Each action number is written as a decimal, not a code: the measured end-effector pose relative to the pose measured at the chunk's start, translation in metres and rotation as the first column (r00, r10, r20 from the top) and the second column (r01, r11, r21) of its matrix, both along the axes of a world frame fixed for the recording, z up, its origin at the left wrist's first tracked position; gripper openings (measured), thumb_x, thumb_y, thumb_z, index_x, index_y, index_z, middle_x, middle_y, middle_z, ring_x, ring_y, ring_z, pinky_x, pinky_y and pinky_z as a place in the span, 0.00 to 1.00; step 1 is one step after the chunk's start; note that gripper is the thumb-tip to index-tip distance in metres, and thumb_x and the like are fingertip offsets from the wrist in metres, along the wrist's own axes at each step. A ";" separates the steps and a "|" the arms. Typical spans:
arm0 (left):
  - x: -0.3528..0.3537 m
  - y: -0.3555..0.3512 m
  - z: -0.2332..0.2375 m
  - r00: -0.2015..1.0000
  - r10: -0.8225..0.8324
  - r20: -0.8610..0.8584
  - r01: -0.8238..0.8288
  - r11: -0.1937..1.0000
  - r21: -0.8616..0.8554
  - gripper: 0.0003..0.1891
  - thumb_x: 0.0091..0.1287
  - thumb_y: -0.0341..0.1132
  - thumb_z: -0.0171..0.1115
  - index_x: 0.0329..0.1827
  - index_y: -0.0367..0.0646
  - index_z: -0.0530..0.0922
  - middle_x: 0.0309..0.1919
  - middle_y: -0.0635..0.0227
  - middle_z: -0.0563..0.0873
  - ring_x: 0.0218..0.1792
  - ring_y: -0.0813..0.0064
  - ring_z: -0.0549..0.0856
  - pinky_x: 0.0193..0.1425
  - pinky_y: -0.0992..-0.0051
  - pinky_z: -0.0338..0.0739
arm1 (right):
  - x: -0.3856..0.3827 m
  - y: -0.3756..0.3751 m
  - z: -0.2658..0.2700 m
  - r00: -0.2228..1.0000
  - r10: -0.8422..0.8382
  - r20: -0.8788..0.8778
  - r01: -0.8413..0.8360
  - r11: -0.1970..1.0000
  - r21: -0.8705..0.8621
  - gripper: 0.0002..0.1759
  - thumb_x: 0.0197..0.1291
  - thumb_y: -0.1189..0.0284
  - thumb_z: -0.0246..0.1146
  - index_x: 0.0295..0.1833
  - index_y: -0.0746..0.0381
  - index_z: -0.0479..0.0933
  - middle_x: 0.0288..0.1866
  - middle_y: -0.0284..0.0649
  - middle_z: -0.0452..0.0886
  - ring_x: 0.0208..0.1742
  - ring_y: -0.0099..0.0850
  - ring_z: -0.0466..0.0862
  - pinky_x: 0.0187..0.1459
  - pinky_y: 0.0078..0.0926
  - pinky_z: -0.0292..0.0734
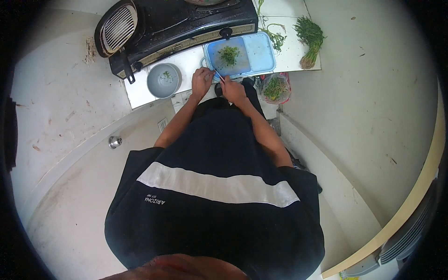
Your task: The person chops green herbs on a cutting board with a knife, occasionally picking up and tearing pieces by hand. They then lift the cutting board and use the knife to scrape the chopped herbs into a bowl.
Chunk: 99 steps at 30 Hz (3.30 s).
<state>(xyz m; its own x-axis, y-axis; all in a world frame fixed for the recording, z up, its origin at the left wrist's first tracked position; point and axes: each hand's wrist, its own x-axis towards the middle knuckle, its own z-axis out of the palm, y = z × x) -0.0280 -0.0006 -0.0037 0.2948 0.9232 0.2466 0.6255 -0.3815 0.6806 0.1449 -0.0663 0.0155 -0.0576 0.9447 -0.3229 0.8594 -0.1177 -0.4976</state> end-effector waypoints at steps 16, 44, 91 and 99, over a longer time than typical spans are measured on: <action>0.003 0.016 -0.006 0.920 0.327 0.217 -0.155 0.811 -0.564 0.19 0.57 0.30 0.82 0.48 0.39 0.82 0.33 0.67 0.87 0.29 0.76 0.85 0.37 0.73 0.81 | 0.006 -0.012 -0.004 0.993 -0.040 -0.111 0.048 0.997 0.063 0.22 0.78 0.55 0.55 0.54 0.66 0.71 0.27 0.59 0.84 0.32 0.63 0.86 0.36 0.61 0.81; 0.036 0.031 0.016 0.938 0.200 0.282 -0.073 0.912 -0.403 0.18 0.71 0.28 0.65 0.63 0.42 0.80 0.39 0.57 0.87 0.31 0.59 0.86 0.38 0.63 0.80 | 0.040 0.008 0.036 0.975 -0.223 -0.012 0.222 0.966 0.134 0.19 0.77 0.54 0.57 0.49 0.61 0.72 0.36 0.56 0.87 0.38 0.61 0.87 0.40 0.60 0.80; -0.034 -0.014 0.023 0.858 0.354 0.373 -0.042 0.772 -0.634 0.24 0.81 0.38 0.61 0.77 0.43 0.72 0.27 0.71 0.87 0.28 0.86 0.77 0.36 0.79 0.74 | 0.049 -0.017 0.005 0.994 0.051 -0.095 -0.032 0.981 0.190 0.16 0.74 0.55 0.61 0.53 0.56 0.79 0.42 0.47 0.89 0.41 0.52 0.88 0.39 0.52 0.83; -0.012 -0.002 0.046 0.906 0.229 0.355 0.031 0.802 -0.596 0.24 0.80 0.37 0.61 0.77 0.47 0.73 0.28 0.67 0.88 0.29 0.84 0.81 0.35 0.77 0.75 | 0.069 0.007 0.029 0.994 -0.083 -0.072 0.094 0.980 0.175 0.17 0.73 0.55 0.64 0.52 0.57 0.81 0.38 0.47 0.89 0.41 0.52 0.89 0.42 0.51 0.83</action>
